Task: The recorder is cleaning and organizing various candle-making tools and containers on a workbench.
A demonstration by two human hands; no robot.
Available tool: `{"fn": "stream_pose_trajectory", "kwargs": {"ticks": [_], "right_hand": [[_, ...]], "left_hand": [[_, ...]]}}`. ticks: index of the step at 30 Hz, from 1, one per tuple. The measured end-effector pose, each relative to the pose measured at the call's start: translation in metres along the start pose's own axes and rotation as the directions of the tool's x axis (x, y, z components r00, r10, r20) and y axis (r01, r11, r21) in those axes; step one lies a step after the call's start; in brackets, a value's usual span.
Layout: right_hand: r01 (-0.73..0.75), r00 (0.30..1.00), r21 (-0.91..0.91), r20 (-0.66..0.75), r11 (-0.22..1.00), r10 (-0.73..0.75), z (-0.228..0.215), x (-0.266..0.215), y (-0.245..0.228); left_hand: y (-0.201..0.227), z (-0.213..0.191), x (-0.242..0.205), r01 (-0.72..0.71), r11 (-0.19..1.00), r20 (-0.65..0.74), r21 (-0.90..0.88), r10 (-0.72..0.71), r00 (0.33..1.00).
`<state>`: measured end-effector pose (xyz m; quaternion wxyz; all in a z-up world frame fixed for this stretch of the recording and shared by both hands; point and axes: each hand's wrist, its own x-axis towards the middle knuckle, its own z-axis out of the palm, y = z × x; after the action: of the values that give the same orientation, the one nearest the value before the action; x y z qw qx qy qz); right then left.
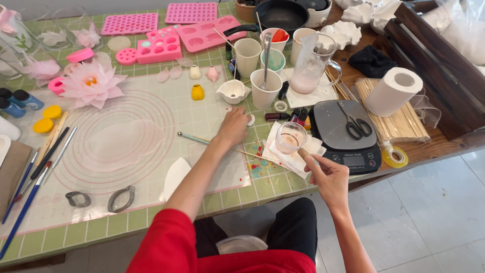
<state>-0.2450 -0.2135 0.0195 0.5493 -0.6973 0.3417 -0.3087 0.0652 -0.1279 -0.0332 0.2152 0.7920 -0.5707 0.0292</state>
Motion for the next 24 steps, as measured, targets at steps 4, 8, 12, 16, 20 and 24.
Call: {"fn": "stream_pose_trajectory", "kwargs": {"ticks": [4, 8, 12, 16, 20, 24], "right_hand": [[0.000, 1.000, -0.009, -0.017, 1.000, 0.000, -0.003, 0.005, -0.001], [0.015, 1.000, 0.002, -0.024, 1.000, -0.015, -0.008, 0.004, -0.004], [0.026, 0.997, 0.005, -0.068, 1.000, -0.026, -0.019, 0.012, -0.011], [0.044, 0.991, -0.004, -0.126, 0.999, -0.044, -0.041, 0.035, -0.016], [0.089, 0.981, -0.053, -0.167, 0.995, -0.096, -0.067, 0.067, -0.025], [0.084, 0.981, -0.111, -0.164, 0.990, -0.101, -0.083, 0.101, -0.032]], "left_hand": [[-0.009, 0.004, -0.002, 0.009, 1.000, 0.098, 0.029, -0.012, 0.995], [-0.014, 0.007, 0.006, 0.034, 0.996, -0.003, 0.078, -0.033, 0.999], [-0.019, 0.003, 0.010, 0.064, 0.998, 0.103, -0.018, -0.062, 0.993], [0.003, -0.027, 0.010, 0.148, 0.980, 0.058, -0.132, -0.141, 0.988], [0.043, -0.079, 0.017, 0.043, 0.999, 0.052, -0.002, -0.043, 0.998], [0.077, -0.113, 0.075, -0.071, 0.994, -0.072, -0.080, 0.065, 0.995]]}}
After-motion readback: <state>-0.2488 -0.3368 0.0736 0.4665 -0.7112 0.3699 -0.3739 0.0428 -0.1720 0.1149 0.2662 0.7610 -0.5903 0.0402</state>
